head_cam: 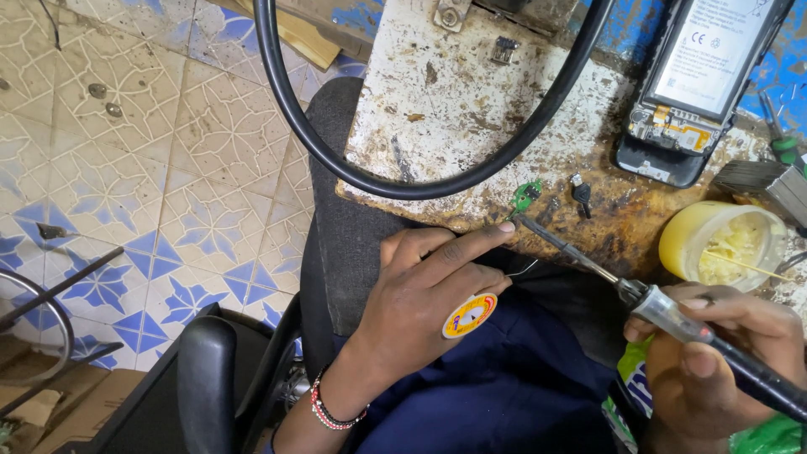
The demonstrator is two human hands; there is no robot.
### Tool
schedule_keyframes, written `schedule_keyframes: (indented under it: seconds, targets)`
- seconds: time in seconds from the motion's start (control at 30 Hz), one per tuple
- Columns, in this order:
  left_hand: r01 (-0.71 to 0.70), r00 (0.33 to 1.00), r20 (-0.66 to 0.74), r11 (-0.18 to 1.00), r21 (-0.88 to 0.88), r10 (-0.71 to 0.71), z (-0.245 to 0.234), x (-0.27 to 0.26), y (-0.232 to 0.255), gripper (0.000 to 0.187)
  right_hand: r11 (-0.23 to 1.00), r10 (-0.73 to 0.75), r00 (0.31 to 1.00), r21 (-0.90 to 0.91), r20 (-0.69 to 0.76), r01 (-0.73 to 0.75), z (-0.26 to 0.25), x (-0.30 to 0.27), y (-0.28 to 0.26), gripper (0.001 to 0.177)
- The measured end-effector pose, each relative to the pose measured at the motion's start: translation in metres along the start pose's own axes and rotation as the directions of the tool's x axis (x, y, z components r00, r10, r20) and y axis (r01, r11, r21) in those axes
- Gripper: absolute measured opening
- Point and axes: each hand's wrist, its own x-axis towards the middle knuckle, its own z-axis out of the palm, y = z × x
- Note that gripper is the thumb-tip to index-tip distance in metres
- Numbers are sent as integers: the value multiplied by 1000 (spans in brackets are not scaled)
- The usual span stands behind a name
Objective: Soldering small electronic components onto a circuit board using a soldering iron.
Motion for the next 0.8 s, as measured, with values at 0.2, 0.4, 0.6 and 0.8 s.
schedule_keyframes:
  seconds: [0.2, 0.4, 0.6, 0.8]
  targets:
    - [7, 1000, 16, 1000, 9, -7, -1, 0, 0, 12, 998, 33, 999, -58, 43, -30, -6, 2, -1, 45]
    - [0, 1000, -12, 1000, -5, 0, -1, 2, 1, 6, 1000, -1, 1000, 11, 6, 1, -4, -3, 6, 45]
    - [2, 1000, 15, 1000, 1, -2, -1, 0, 0, 11, 999, 24, 995, 47, -93, -20, -1, -8, 8, 51]
    - [3, 1000, -6, 1000, -11, -3, 0, 0, 0, 11, 998, 34, 999, -47, 22, -33, -5, 0, -1, 47]
